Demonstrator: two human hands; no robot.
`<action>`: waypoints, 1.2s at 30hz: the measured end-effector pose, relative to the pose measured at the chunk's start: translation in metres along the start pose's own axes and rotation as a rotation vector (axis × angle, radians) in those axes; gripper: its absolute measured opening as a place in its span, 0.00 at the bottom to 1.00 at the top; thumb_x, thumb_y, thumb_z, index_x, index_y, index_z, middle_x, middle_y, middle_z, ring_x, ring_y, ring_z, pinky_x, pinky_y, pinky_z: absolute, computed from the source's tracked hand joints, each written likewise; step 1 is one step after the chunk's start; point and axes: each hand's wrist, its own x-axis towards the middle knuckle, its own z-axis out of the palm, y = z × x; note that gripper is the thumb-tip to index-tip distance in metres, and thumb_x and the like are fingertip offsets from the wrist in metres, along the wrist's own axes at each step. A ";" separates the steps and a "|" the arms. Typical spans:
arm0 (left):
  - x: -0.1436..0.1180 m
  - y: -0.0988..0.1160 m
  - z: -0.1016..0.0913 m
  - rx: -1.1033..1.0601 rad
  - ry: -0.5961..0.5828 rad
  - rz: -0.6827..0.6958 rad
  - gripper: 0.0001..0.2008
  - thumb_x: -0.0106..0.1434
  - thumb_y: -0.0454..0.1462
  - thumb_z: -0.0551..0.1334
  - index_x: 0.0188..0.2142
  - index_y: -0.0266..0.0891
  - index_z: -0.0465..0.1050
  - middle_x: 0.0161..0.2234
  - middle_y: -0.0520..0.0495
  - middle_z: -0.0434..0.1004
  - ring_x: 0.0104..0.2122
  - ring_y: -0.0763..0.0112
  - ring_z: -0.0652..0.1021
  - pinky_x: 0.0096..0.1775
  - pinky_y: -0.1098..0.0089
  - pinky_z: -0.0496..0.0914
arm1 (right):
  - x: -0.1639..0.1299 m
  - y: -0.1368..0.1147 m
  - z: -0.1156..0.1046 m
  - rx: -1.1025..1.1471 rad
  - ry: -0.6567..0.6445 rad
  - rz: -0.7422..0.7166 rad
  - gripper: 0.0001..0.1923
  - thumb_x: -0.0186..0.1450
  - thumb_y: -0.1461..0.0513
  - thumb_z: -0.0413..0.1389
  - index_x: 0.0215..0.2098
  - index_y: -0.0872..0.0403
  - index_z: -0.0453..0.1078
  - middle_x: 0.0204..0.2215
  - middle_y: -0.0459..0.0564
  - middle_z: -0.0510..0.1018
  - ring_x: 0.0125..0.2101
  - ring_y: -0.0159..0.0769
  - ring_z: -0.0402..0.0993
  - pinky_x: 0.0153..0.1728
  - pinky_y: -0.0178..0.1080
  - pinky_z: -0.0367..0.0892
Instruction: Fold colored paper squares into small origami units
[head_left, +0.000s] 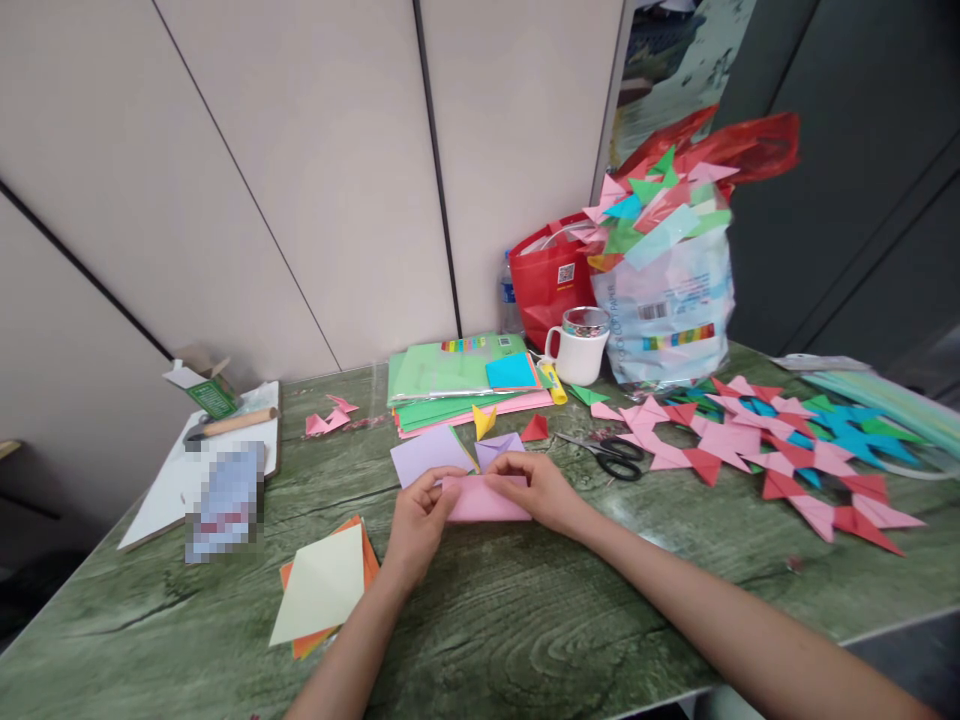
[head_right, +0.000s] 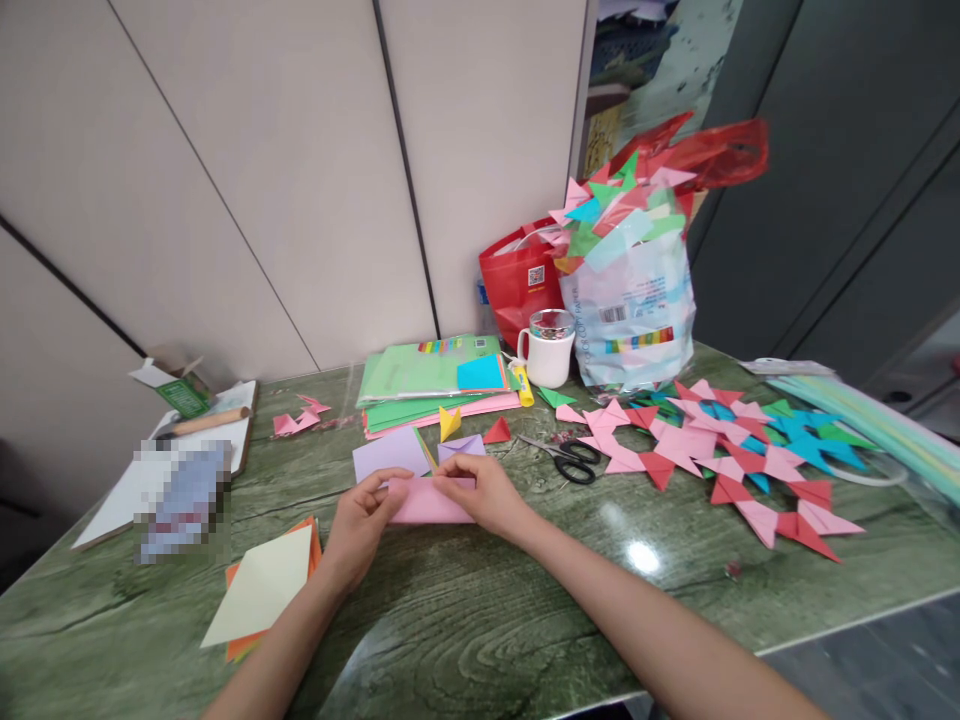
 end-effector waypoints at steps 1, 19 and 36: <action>0.000 0.000 0.000 -0.002 -0.003 -0.003 0.19 0.48 0.43 0.65 0.39 0.35 0.72 0.18 0.53 0.70 0.18 0.78 0.65 0.22 0.78 0.56 | 0.000 0.000 0.000 0.000 0.002 0.000 0.10 0.58 0.57 0.54 0.26 0.56 0.70 0.25 0.47 0.76 0.29 0.34 0.71 0.33 0.36 0.66; -0.002 0.005 0.000 -0.080 -0.111 -0.145 0.22 0.40 0.36 0.70 0.37 0.33 0.71 0.23 0.50 0.75 0.22 0.74 0.73 0.29 0.71 0.70 | -0.001 -0.002 -0.001 -0.017 -0.012 0.008 0.09 0.57 0.59 0.54 0.25 0.56 0.70 0.24 0.47 0.76 0.27 0.33 0.70 0.31 0.34 0.66; -0.002 0.009 -0.006 0.219 -0.321 0.081 0.16 0.53 0.36 0.62 0.43 0.40 0.74 0.46 0.45 0.74 0.48 0.59 0.71 0.49 0.63 0.63 | 0.002 0.002 -0.007 -0.005 -0.052 0.011 0.09 0.57 0.59 0.55 0.26 0.58 0.71 0.24 0.47 0.76 0.27 0.33 0.71 0.31 0.34 0.65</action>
